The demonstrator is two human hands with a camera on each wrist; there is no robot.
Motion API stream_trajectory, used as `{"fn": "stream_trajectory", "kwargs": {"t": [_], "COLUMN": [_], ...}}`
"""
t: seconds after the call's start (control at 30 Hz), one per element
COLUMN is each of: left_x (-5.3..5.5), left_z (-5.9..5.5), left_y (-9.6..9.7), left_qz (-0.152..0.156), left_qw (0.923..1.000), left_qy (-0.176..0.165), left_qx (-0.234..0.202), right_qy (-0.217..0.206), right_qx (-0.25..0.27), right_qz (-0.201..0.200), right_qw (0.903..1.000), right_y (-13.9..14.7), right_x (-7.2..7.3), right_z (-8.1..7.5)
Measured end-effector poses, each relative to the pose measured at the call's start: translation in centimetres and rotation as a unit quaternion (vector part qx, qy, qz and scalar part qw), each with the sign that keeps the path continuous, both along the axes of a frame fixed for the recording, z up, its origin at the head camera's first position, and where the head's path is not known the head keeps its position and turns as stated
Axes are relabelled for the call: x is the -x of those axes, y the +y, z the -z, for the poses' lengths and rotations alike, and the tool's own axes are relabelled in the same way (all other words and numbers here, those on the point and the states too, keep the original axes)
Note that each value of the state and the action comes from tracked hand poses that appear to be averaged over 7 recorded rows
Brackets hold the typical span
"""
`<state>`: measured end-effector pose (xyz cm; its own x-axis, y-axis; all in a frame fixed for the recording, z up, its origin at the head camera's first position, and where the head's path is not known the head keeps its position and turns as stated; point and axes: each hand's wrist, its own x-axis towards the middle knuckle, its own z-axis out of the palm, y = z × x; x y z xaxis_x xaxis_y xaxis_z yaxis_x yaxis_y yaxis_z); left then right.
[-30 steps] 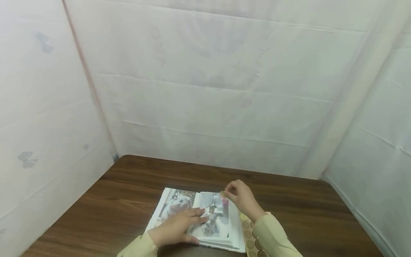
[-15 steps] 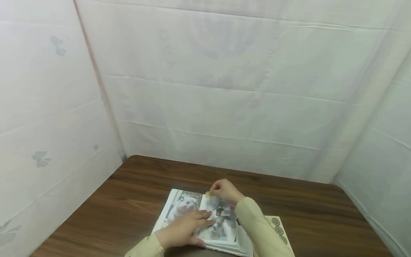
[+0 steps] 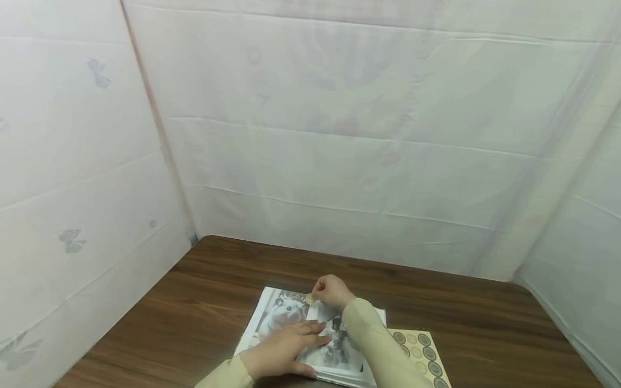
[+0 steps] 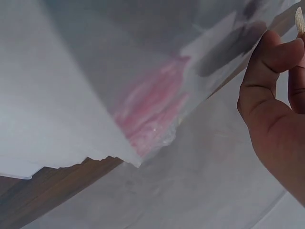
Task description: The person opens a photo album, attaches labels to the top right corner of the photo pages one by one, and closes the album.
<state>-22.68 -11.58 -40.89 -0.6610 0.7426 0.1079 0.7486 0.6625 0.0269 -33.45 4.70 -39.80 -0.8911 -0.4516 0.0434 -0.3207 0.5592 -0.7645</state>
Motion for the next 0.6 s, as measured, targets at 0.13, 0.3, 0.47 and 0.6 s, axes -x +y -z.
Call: {"fn": "stream_trajectory", "kwargs": {"t": [0.13, 0.3, 0.47, 0.6], "left_x": [0.1, 0.2, 0.3, 0.3], "left_z": [0.0, 0.1, 0.2, 0.2], "left_y": [0.0, 0.1, 0.3, 0.6], "left_qz": [0.003, 0.003, 0.003, 0.005], "left_qw": [1.0, 1.0, 1.0, 0.9999], "left_qy": [-0.003, -0.002, 0.007, 0.013], "left_qx": [-0.001, 0.0, 0.0, 0.001], "right_qy": [0.024, 0.055, 0.069, 0.075], "right_qx": [-0.006, -0.024, -0.039, -0.066], "right_qz": [0.003, 0.017, 0.031, 0.049], "right_qw": [0.9997, 0.998, 0.9963, 0.9938], "right_y": [-0.2, -0.6, -0.9, -1.0], "right_x": [0.0, -0.2, 0.0, -0.1], "right_z": [0.4, 0.7, 1.0, 1.1]}}
